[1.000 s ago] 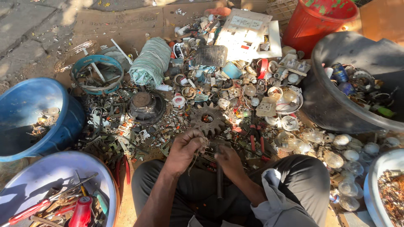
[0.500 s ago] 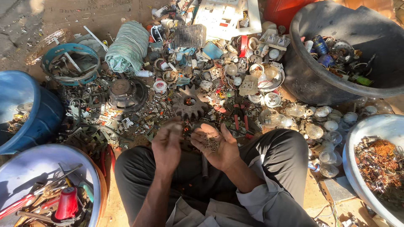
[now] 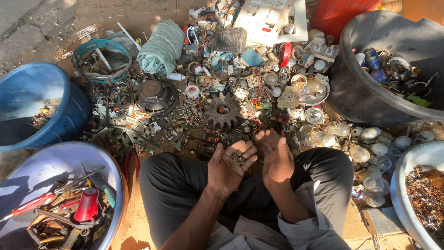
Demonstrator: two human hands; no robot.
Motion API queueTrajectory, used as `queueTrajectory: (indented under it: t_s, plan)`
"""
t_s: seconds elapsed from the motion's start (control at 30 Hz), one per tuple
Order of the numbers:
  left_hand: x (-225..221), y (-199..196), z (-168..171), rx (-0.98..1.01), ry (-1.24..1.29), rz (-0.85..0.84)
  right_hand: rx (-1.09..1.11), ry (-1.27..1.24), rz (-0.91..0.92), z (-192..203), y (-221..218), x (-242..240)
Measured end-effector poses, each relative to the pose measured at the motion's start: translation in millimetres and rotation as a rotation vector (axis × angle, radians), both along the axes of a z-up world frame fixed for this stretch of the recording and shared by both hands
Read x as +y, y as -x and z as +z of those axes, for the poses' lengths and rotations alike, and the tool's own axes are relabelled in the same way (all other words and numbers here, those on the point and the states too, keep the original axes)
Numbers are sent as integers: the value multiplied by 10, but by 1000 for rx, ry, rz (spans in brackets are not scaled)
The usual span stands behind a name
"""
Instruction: The person sits on the ground amidst a large pile of electronic waste and scrap materials. Using a hammer, they repeatedly strike a metal gear-like object to break it apart and separate copper wire components. The person then picks up the separated copper pieces and places them into a nearby white basin.
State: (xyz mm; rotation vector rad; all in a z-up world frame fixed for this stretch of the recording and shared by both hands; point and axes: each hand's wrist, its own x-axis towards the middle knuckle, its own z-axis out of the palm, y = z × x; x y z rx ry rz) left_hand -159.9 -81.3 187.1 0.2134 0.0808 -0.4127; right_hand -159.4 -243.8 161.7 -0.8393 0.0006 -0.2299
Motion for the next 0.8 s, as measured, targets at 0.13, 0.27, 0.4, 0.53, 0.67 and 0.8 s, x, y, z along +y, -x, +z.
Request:
queueTrajectory:
  t_s: [0.13,0.27,0.4,0.53,0.67,0.8]
  plan:
    - [-34,92,144,-221,-535,10,208,-681,401,-269,240,177]
    - [32,80,212,-719,-916,137,394,-627,359,-169,372,328]
    - [422,-221,115,-563,-667,362,197,-686,508,239,337,295]
    - [954,-698,-338,-322,-938,410,45,-685,505,578,252,199]
    - [1274,-990,-1126,41,-1375,232,39,-649,429,689,180,41]
    - [1253,-1091,-1622,44,-1685,133,46,-648,313,698,124,-167]
